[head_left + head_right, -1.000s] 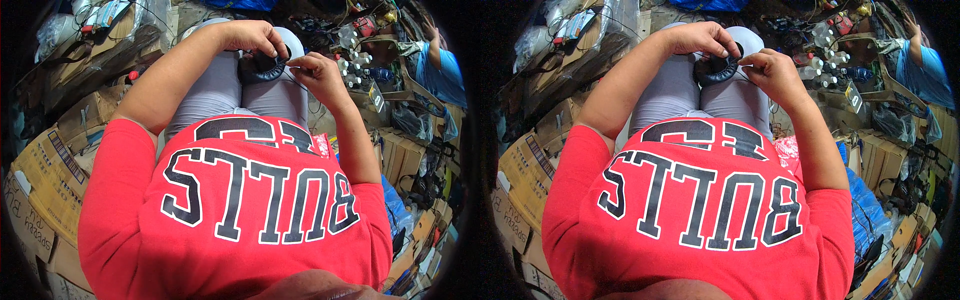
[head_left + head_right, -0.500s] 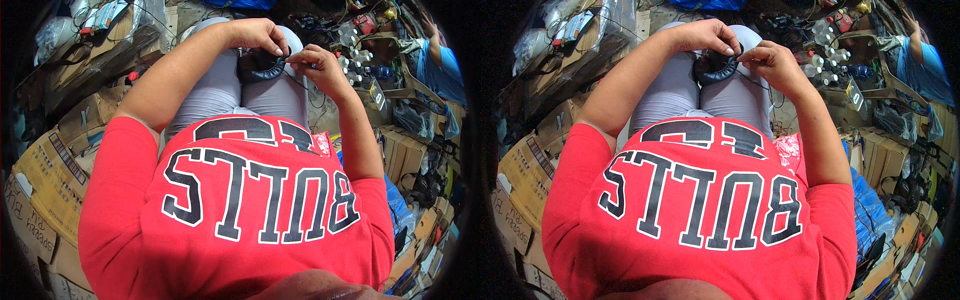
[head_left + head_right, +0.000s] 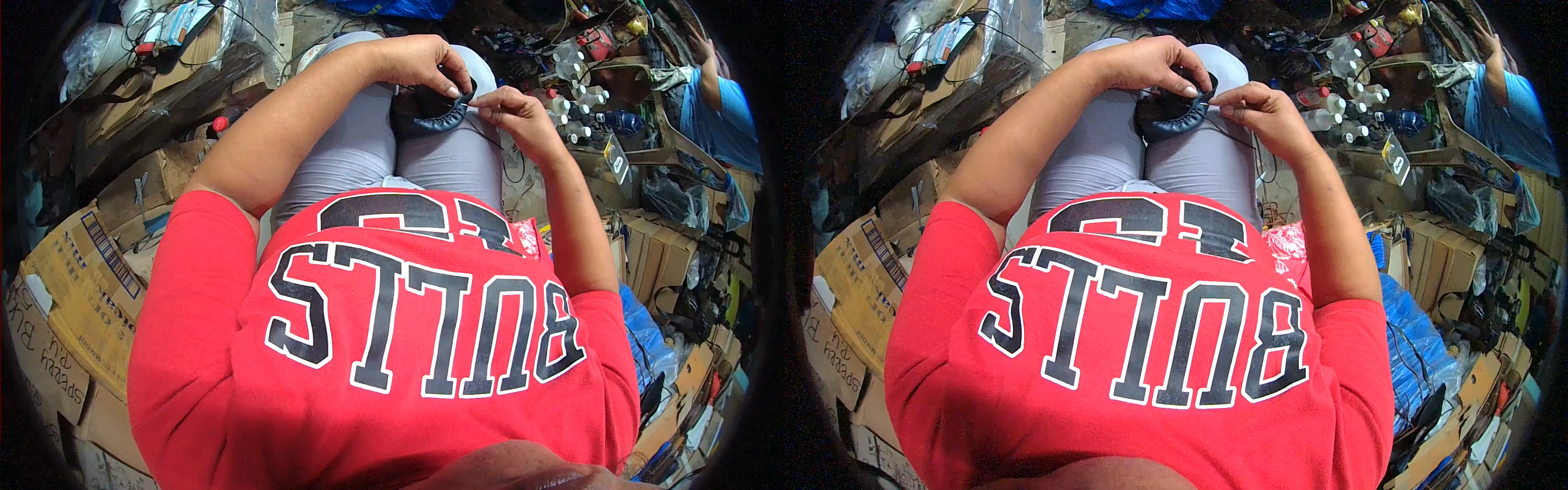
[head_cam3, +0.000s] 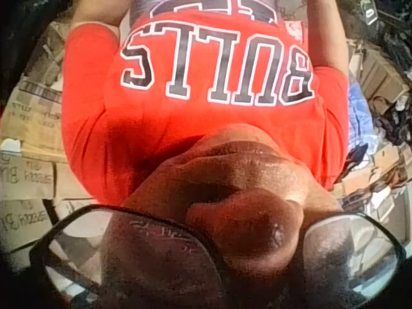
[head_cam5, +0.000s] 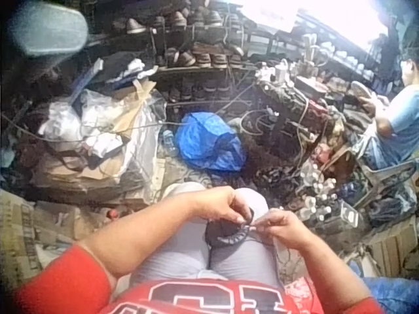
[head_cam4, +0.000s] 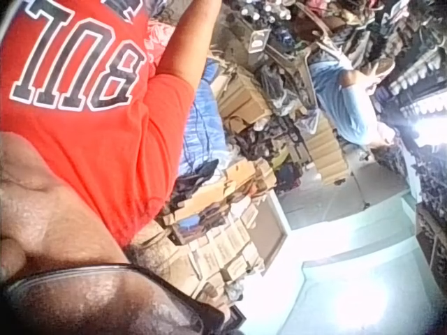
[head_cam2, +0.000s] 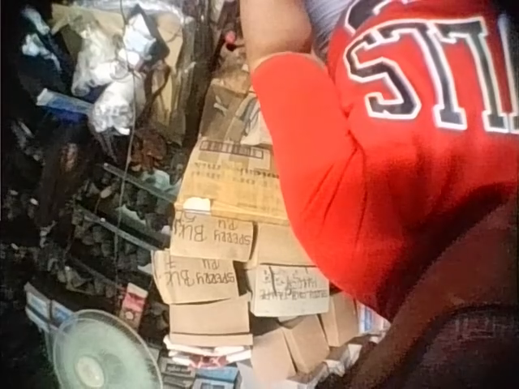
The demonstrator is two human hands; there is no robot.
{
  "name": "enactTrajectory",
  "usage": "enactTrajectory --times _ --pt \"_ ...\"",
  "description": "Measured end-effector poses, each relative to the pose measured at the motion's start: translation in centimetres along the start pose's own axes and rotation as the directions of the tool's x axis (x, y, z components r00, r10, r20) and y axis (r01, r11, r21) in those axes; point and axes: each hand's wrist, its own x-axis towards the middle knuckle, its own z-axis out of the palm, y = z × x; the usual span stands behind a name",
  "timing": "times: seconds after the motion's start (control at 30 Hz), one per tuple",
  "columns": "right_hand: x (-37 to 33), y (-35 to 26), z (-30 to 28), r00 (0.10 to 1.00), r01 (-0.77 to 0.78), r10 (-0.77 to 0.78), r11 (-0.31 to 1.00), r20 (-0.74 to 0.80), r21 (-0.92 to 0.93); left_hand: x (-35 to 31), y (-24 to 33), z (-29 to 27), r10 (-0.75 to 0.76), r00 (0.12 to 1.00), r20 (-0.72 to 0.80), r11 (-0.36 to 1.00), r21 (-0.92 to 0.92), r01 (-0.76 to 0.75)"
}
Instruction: Hand-stitching a black leather shoe component using a needle and thread.
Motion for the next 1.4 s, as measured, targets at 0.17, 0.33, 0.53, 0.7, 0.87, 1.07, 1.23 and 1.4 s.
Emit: enactTrajectory --times 0.17,0.33,0.53,0.7,0.87,1.07,1.23,1.4 --pt "0.5 -0.3 -0.6 0.996 -0.054 0.052 0.998 0.069 0.022 0.0 0.1 0.1 0.041 0.999 -0.019 0.999 -0.002 -0.041" --pt "0.3 -0.5 1.8 0.979 -0.196 0.203 0.964 -0.017 0.177 0.0 0.6 0.3 -0.049 0.999 -0.024 0.998 0.037 0.050" --pt "-1.0 -2.5 2.5 0.975 0.111 -0.172 0.924 -0.140 -0.365 -3.1 0.0 0.9 0.153 0.892 -0.424 0.968 0.247 -0.049" --pt "-2.2 -2.0 3.7 0.964 0.082 -0.185 0.890 -0.192 -0.449 -7.2 0.4 4.0 0.251 0.799 -0.546 0.926 0.375 -0.035" --pt "-2.4 -2.1 4.4 0.935 0.141 -0.289 0.834 -0.205 -0.534 -7.8 0.0 5.2 0.296 0.746 -0.597 0.835 0.540 0.101" --pt "-1.0 -2.1 1.7 0.998 -0.014 -0.001 0.968 -0.059 -0.250 -6.3 -1.1 4.9 0.261 0.757 -0.599 0.940 0.336 -0.058" --pt "-0.4 -2.1 1.0 0.999 -0.047 0.041 0.958 -0.026 -0.281 -6.1 -1.5 5.0 0.247 0.775 -0.582 0.938 0.344 -0.040" --pt "-0.2 -2.5 0.9 1.000 -0.025 0.024 0.960 -0.006 -0.280 -6.1 -1.6 5.0 0.233 0.781 -0.579 0.942 0.335 -0.033"
